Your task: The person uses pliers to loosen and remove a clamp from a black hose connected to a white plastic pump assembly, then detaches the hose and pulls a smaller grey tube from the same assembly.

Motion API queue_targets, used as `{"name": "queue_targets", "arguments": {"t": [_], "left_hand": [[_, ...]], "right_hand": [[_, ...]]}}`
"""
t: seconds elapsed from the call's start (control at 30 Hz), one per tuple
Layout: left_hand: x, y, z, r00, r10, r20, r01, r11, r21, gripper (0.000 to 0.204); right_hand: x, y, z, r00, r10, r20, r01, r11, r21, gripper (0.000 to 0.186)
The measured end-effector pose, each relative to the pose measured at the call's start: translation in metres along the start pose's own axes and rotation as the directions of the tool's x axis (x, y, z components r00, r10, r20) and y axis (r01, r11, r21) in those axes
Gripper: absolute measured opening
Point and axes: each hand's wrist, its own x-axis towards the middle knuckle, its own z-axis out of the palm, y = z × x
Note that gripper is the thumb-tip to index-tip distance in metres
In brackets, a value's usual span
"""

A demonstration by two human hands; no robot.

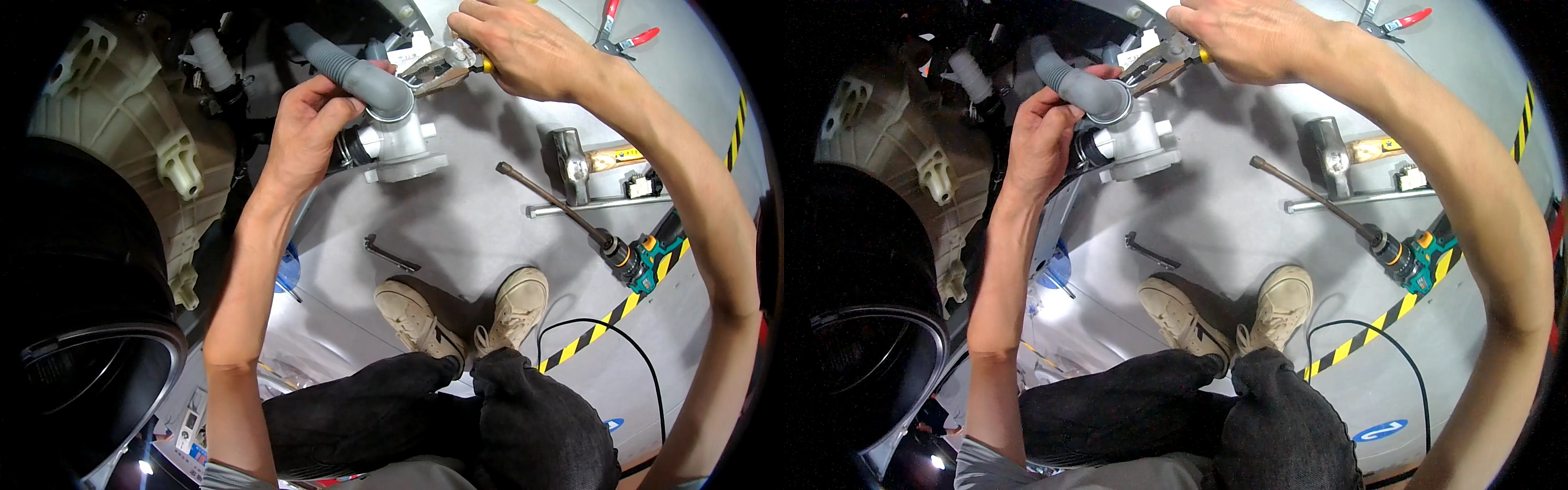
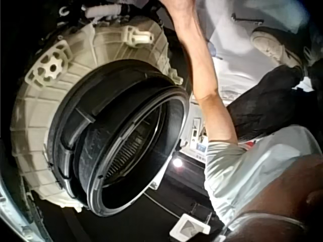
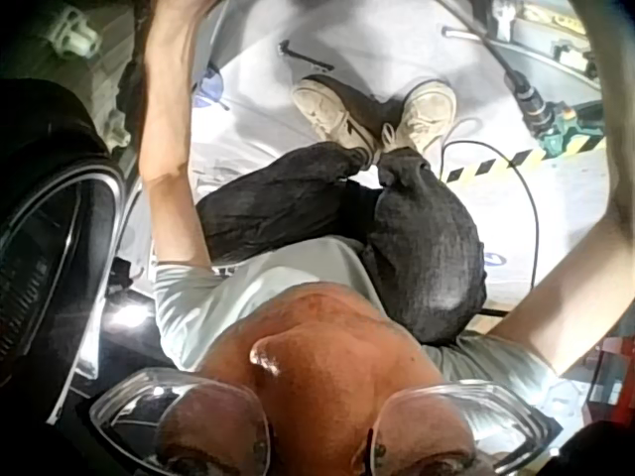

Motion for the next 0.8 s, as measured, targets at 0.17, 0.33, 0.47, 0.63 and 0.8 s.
{"name": "queue_targets", "arguments": {"t": [0.17,0.33,0.47,0.63,0.8], "left_hand": [[0.001,0.003,-0.001,0.998,-0.064,0.006,0.064,0.997,0.031,0.041],[0.002,0.005,0.000,1.000,-0.020,0.017,0.019,0.998,0.060,0.038],[-0.002,0.006,-0.002,0.998,0.034,0.046,-0.038,0.997,0.070,0.039],[-0.012,-0.006,0.029,0.963,0.242,-0.118,-0.111,0.756,0.645,0.052],[-0.012,-0.001,0.028,0.953,0.293,-0.082,-0.153,0.695,0.703,0.048]], "right_hand": [[-0.003,-0.001,-0.003,0.996,0.070,-0.064,-0.071,0.997,-0.020,0.023],[-0.004,-0.004,-0.005,0.995,0.080,-0.067,-0.084,0.995,-0.059,0.017],[-0.002,-0.006,-0.010,0.989,0.088,-0.116,-0.097,0.992,-0.076,0.014],[-0.008,-0.005,-0.011,0.996,0.058,-0.072,-0.066,0.992,-0.104,0.016],[-0.008,-0.008,-0.015,0.993,0.054,-0.102,-0.066,0.991,-0.116,0.017]]}}
